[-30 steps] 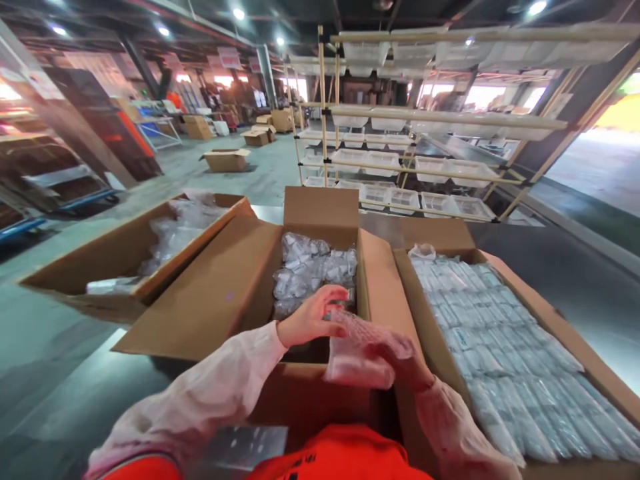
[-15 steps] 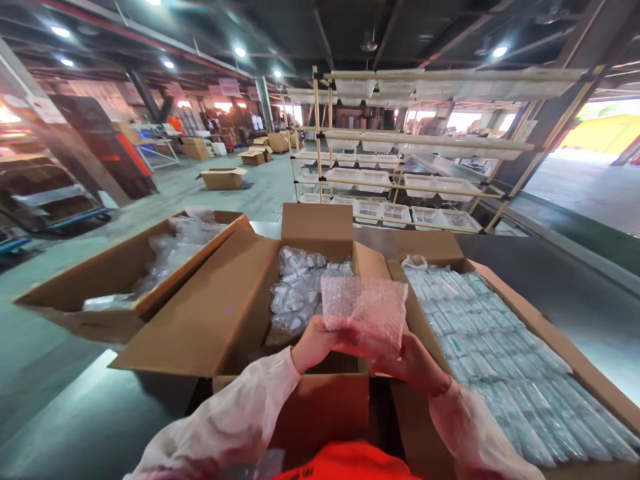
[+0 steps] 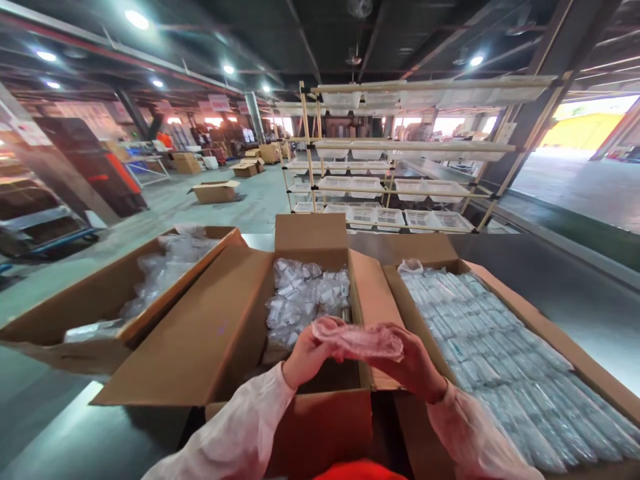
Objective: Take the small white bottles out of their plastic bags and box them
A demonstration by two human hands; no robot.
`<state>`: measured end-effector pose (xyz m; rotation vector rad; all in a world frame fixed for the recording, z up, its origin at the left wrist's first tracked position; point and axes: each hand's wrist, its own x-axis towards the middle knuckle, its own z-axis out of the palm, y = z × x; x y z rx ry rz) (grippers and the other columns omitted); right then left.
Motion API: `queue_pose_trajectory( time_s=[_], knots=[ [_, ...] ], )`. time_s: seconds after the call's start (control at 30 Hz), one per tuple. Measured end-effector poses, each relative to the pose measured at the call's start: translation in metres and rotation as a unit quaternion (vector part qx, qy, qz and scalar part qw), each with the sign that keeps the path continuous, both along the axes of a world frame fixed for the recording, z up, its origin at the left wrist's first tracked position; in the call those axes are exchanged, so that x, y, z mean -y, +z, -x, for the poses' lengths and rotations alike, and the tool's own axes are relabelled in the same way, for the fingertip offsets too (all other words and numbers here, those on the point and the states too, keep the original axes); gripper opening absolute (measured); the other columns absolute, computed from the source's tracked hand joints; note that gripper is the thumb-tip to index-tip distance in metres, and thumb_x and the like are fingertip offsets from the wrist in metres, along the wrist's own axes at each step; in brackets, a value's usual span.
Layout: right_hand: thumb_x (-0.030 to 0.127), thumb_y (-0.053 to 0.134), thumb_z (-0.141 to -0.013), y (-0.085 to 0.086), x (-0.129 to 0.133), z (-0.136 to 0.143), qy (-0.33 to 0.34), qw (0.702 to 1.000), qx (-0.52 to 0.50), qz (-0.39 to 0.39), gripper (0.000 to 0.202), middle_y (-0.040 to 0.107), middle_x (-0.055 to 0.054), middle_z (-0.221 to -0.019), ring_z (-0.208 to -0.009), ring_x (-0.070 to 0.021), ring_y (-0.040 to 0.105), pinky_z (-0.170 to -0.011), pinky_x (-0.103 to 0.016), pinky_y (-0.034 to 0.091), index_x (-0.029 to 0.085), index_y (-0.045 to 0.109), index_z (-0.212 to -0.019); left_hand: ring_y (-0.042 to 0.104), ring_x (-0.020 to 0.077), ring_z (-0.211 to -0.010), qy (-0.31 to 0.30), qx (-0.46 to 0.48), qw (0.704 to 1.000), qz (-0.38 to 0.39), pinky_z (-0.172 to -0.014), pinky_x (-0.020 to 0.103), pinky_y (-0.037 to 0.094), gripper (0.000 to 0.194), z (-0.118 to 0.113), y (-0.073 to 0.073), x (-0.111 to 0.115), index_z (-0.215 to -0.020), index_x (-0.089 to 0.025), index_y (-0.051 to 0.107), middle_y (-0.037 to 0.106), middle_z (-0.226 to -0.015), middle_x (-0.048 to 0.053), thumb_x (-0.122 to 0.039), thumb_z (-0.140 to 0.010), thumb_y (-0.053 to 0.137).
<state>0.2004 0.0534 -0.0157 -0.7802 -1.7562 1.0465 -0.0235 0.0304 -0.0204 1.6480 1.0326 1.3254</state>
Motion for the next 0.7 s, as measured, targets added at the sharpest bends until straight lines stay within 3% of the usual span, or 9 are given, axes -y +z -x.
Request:
queue_pose_trajectory(
  time_s=[0.07,0.13,0.2,0.27,0.37,0.47,0.53,0.6,0.7],
  knots=[
    [0.041,0.074,-0.069,-0.006,-0.006,0.0,-0.01,0.998,-0.023,0.057,0.03,0.065,-0.007,-0.089,-0.076,-0.0199,0.062,-0.069,-0.033,0.054,0.02,0.06,-0.084,0.063,0.0231,-0.09,-0.055,-0.028,0.997,-0.045,-0.082,0.037,0.051,0.042,0.001,-0.001,-0.004,-0.097,-0.018,0.07,0.066,-0.099,0.012,-0.055,-0.079,0.062],
    [0.052,0.063,-0.075,-0.011,-0.015,0.0,-0.017,0.99,-0.016,0.136,0.033,0.061,-0.003,-0.074,-0.06,-0.0165,0.056,-0.051,-0.029,0.049,0.021,0.053,-0.08,0.061,0.0245,-0.099,-0.088,-0.094,0.988,-0.085,-0.087,0.037,0.05,0.04,0.001,-0.004,-0.008,-0.1,-0.021,0.072,0.065,-0.106,0.013,-0.05,-0.073,0.071],
    [0.056,0.054,-0.081,-0.012,-0.024,-0.002,-0.022,0.988,0.058,0.144,0.036,0.059,-0.002,-0.067,-0.057,-0.0168,0.054,-0.051,-0.03,0.046,0.021,0.05,-0.078,0.062,0.0231,-0.095,-0.076,-0.134,0.985,-0.073,-0.082,0.034,0.052,0.033,-0.003,-0.01,-0.012,-0.096,-0.023,0.074,0.064,-0.105,0.012,-0.045,-0.071,0.074],
    [0.056,0.061,-0.077,-0.009,-0.029,-0.001,-0.015,0.983,0.18,0.044,0.037,0.065,-0.006,-0.079,-0.075,-0.0222,0.059,-0.07,-0.037,0.047,0.02,0.056,-0.084,0.064,0.0192,-0.08,-0.035,-0.115,0.993,0.007,-0.068,0.03,0.054,0.03,-0.009,-0.02,-0.018,-0.089,-0.021,0.074,0.064,-0.101,0.012,-0.047,-0.076,0.068],
    [0.044,0.077,-0.068,-0.006,-0.03,0.003,0.026,0.937,0.332,-0.103,0.051,0.066,-0.008,-0.11,-0.105,-0.0282,0.054,-0.092,-0.043,0.034,0.023,0.059,-0.112,0.061,0.0162,-0.06,-0.008,-0.004,0.977,0.215,-0.045,0.026,0.049,0.051,-0.023,-0.033,-0.03,-0.088,-0.016,0.07,0.064,-0.092,0.011,-0.064,-0.074,0.06],
    [0.03,0.069,-0.081,-0.011,-0.039,0.003,0.028,0.895,0.424,-0.135,0.042,0.066,-0.005,-0.113,-0.105,-0.0234,0.053,-0.09,-0.039,0.03,0.026,0.056,-0.12,0.065,0.0233,-0.074,-0.046,0.103,0.927,0.357,-0.049,0.026,0.051,0.062,-0.035,-0.036,-0.044,-0.098,-0.016,0.067,0.067,-0.089,0.011,-0.071,-0.07,0.06],
    [0.028,0.065,-0.084,-0.019,-0.063,-0.008,0.015,0.877,0.463,-0.132,0.034,0.066,-0.005,-0.112,-0.105,-0.0218,0.052,-0.088,-0.036,0.029,0.025,0.058,-0.117,0.064,0.0264,-0.094,-0.06,0.142,0.912,0.38,-0.063,0.029,0.054,0.063,-0.037,-0.035,-0.051,-0.109,-0.019,0.064,0.066,-0.106,0.012,-0.067,-0.068,0.065],
    [0.025,0.064,-0.084,-0.027,-0.105,-0.029,-0.006,0.867,0.485,-0.118,0.027,0.067,-0.004,-0.109,-0.105,-0.022,0.052,-0.087,-0.035,0.03,0.024,0.062,-0.111,0.06,0.0263,-0.104,-0.022,0.149,0.91,0.386,-0.074,0.031,0.054,0.067,-0.033,-0.035,-0.058,-0.115,-0.021,0.061,0.061,-0.12,0.011,-0.064,-0.064,0.071],
    [0.018,0.058,-0.083,-0.038,-0.195,-0.075,-0.083,0.86,0.496,-0.087,0.021,0.069,-0.004,-0.102,-0.101,-0.0242,0.055,-0.085,-0.037,0.032,0.022,0.066,-0.103,0.061,0.0231,-0.094,0.079,0.132,0.906,0.394,-0.071,0.028,0.053,0.072,-0.022,-0.043,-0.065,-0.11,-0.02,0.064,0.065,-0.112,0.011,-0.068,-0.057,0.073]
  ],
)
